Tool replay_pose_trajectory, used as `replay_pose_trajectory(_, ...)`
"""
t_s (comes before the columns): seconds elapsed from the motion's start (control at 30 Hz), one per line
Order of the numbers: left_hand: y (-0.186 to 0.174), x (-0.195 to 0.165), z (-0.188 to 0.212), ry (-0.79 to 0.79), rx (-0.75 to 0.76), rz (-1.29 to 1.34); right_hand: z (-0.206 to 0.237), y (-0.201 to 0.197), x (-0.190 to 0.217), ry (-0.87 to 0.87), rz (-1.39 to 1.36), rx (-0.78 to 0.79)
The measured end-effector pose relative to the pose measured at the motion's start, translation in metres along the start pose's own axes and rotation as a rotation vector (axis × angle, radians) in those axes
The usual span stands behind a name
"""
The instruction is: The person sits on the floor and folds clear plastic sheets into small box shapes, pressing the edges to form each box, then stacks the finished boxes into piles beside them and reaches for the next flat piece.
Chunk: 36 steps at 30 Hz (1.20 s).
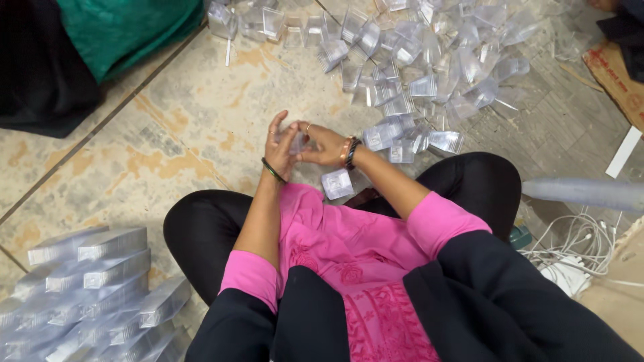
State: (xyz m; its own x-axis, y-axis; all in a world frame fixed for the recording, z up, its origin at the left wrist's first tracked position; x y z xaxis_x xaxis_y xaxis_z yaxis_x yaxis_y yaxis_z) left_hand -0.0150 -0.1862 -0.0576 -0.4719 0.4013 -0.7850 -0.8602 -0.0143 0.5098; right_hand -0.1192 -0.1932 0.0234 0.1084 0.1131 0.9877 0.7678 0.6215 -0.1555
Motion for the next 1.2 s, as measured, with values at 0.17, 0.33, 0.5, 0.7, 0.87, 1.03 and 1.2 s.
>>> replay_pose_trajectory(0.17,-0.034,0.023,-0.01,-0.201,-0.292,-0.068,0.016,-0.102,-0.029,0.176,0.619,-0.473)
replay_pose_trajectory(0.33,-0.027,0.031,-0.018,-0.081,-0.031,-0.143,0.022,-0.158,-0.045,0.223,1.076,-0.536)
replay_pose_trajectory(0.5,-0.027,0.035,-0.018,-0.052,-0.048,-0.524,0.041,-0.156,-0.072,0.308,-0.069,-0.705)
replay_pose_trajectory(0.7,0.008,0.008,-0.003,0.265,0.178,-0.482,0.042,-0.091,-0.069,0.39,-0.478,-0.516)
replay_pose_trajectory(0.87,0.012,0.008,0.007,-0.02,0.154,-0.504,0.022,-0.053,-0.056,0.257,-0.342,-0.373)
replay_pose_trajectory(1.03,0.009,-0.003,0.005,0.07,0.122,-0.463,0.03,-0.053,-0.04,0.203,-0.117,-0.475)
replay_pose_trajectory(1.2,0.0,0.002,-0.001,0.017,0.072,-0.526,0.041,-0.044,-0.03,0.274,-0.236,-0.215)
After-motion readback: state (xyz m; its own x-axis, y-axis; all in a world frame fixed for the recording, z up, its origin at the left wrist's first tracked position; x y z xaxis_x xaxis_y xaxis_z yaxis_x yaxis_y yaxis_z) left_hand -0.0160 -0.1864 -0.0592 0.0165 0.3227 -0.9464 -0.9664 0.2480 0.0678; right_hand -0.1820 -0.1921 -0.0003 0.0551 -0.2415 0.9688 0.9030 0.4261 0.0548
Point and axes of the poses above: each hand's wrist, its own z-axis away from the middle knuckle, its own y-axis out of the palm, x = y × z, the point moved 7 cm from there along -z, towards the middle knuckle, and after that the axes turned 5 degrees about -z, right-handed, at the moved point
